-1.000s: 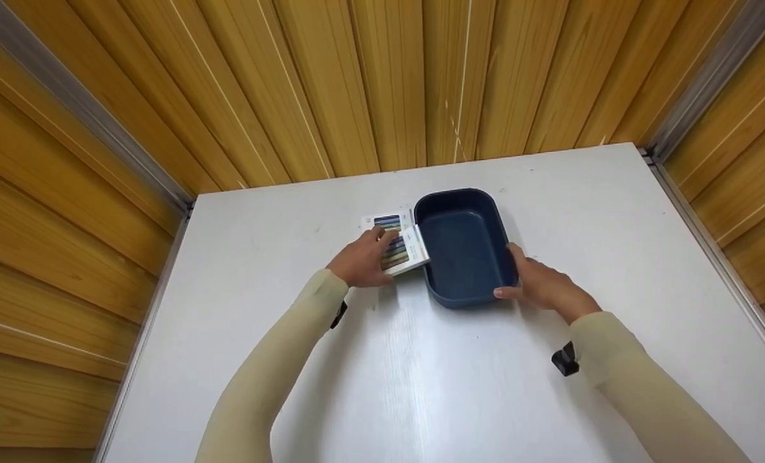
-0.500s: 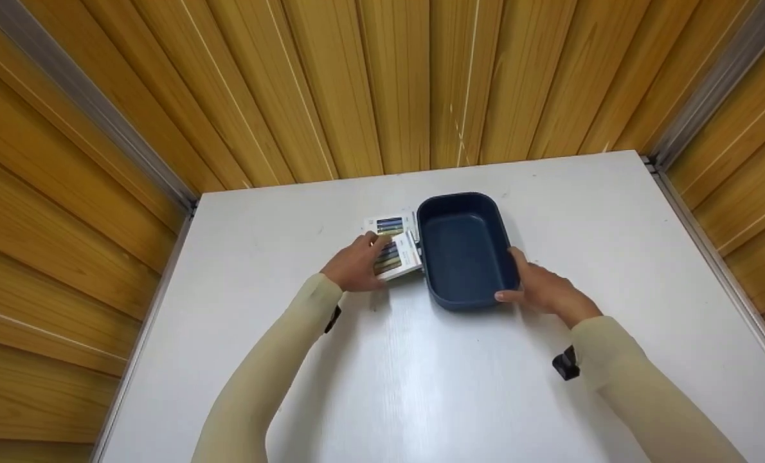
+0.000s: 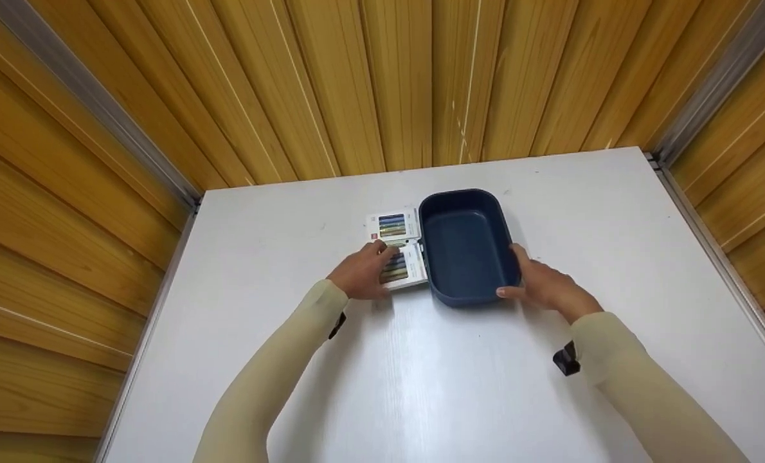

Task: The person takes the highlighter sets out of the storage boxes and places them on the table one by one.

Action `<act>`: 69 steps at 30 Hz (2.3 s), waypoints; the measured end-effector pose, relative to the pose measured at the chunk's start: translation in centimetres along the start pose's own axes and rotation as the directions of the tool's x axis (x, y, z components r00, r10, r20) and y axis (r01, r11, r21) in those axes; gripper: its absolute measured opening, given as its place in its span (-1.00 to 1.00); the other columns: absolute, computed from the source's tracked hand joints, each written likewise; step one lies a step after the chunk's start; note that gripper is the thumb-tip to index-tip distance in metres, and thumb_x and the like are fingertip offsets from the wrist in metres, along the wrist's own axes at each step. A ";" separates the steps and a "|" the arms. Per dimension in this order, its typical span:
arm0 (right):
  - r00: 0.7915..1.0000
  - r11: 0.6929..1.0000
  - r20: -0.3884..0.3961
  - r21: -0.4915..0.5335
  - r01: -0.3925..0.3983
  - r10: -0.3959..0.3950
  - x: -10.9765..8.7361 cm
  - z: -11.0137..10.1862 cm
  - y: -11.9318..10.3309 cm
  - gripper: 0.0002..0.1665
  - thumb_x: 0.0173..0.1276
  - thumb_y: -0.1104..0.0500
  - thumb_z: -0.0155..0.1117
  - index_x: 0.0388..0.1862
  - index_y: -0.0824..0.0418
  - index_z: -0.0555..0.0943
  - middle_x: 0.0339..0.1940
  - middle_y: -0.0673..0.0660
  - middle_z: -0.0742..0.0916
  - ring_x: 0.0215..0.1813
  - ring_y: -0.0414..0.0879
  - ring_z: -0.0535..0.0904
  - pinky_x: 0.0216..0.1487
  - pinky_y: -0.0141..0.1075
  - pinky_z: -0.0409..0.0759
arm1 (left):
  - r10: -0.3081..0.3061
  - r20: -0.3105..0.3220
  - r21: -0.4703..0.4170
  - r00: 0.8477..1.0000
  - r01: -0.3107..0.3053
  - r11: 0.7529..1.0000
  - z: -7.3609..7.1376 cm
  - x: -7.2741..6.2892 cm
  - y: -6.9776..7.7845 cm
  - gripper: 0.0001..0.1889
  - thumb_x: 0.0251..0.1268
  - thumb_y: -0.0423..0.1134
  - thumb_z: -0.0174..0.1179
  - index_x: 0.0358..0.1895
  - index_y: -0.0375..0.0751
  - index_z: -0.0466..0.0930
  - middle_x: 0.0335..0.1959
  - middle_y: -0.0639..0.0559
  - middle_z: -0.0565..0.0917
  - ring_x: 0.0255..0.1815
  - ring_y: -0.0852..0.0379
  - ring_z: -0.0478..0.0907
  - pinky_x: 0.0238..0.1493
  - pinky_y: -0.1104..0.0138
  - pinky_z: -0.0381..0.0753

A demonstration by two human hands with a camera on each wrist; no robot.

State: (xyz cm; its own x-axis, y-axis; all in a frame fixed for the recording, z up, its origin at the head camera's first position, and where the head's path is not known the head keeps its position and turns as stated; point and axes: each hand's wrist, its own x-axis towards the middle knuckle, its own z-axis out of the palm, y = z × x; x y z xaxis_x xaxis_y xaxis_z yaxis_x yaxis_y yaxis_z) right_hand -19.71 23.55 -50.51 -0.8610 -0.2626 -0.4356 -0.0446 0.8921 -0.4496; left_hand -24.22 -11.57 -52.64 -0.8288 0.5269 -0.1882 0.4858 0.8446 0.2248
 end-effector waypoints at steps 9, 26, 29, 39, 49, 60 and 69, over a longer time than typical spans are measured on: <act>0.999 0.999 0.019 0.010 -0.036 0.036 -0.1 0.0 0.4 0.30 0.27 -0.33 0.19 0.55 0.20 -0.40 0.48 0.52 0.16 0.47 0.46 0.08 0.36 0.37 0.12 | 0.086 0.028 0.078 0.996 -0.088 0.993 1.7 -0.4 1.5 -0.17 0.00 0.00 0.39 0.39 -0.01 0.24 0.12 -0.02 0.40 0.01 0.09 0.41 0.10 0.21 0.55; 0.999 0.999 0.011 0.020 -0.033 0.033 0.0 0.0 0.4 0.30 0.28 -0.34 0.19 0.55 0.21 -0.39 0.49 0.52 0.14 0.47 0.45 0.09 0.36 0.36 0.13 | 0.116 0.006 0.200 0.993 -0.114 0.973 2.9 -1.1 2.4 -0.18 0.02 0.07 0.39 0.36 -0.03 0.25 0.17 -0.02 0.41 0.09 0.07 0.43 0.18 0.19 0.55; 0.999 0.999 0.014 0.023 -0.029 0.029 0.0 0.1 0.5 0.31 0.27 -0.35 0.18 0.55 0.21 -0.39 0.49 0.52 0.13 0.47 0.46 0.09 0.35 0.37 0.13 | 0.111 0.019 0.212 0.994 -0.112 0.971 3.1 -1.2 2.5 -0.17 0.04 0.08 0.39 0.39 -0.03 0.23 0.21 -0.02 0.40 0.15 0.07 0.42 0.22 0.19 0.52; 1.000 1.000 0.006 -0.007 -0.007 0.007 0.1 0.2 0.6 0.30 0.26 -0.38 0.16 0.55 0.21 -0.39 0.46 0.55 0.20 0.44 0.46 0.16 0.31 0.37 0.20 | 0.117 -0.025 0.193 0.993 -0.111 0.975 3.7 -1.6 2.2 -0.23 0.08 -0.01 0.37 0.38 -0.03 0.25 0.27 -0.02 0.33 0.21 0.05 0.41 0.25 0.18 0.51; 1.000 1.000 -0.015 -0.013 0.001 -0.001 -0.3 -0.1 0.6 0.26 0.31 -0.29 0.18 0.55 0.23 -0.38 0.43 0.56 0.25 0.42 0.47 0.19 0.28 0.37 0.23 | 0.140 -0.032 0.173 0.990 -0.133 0.976 3.4 -1.2 2.2 -0.25 0.09 -0.06 0.38 0.37 0.00 0.27 0.27 -0.02 0.34 0.21 0.05 0.39 0.23 0.16 0.53; 1.000 0.999 -0.003 0.022 -0.030 0.030 0.0 0.2 0.0 0.27 0.29 -0.31 0.20 0.56 0.19 -0.38 0.49 0.49 0.19 0.47 0.43 0.14 0.36 0.33 0.17 | 0.026 -0.052 0.024 0.998 -0.024 0.999 1.6 0.6 0.4 -0.06 0.06 0.30 0.29 0.47 -0.05 0.18 0.45 -0.09 0.24 0.42 -0.04 0.28 0.41 0.03 0.29; 1.000 0.999 0.006 0.027 -0.016 0.016 0.4 0.7 -0.9 0.25 0.29 -0.28 0.22 0.57 0.16 -0.34 0.46 0.49 0.27 0.46 0.41 0.17 0.36 0.33 0.18 | -0.125 0.131 -0.024 0.983 0.129 0.991 0.3 2.1 -0.9 0.23 -0.17 0.27 0.46 0.56 0.01 -0.10 0.60 -0.06 -0.07 0.60 -0.01 -0.08 0.53 -0.04 0.03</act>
State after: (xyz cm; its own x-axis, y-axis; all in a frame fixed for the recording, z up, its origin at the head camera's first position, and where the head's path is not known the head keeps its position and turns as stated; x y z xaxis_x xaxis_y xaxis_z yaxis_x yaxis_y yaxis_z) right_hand -19.63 22.39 -50.85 -0.8586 -0.2505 -0.4473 -0.0169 0.8858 -0.4637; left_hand -26.34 -11.17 -53.52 -0.8397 0.4248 -0.3383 0.3678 0.9032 0.2212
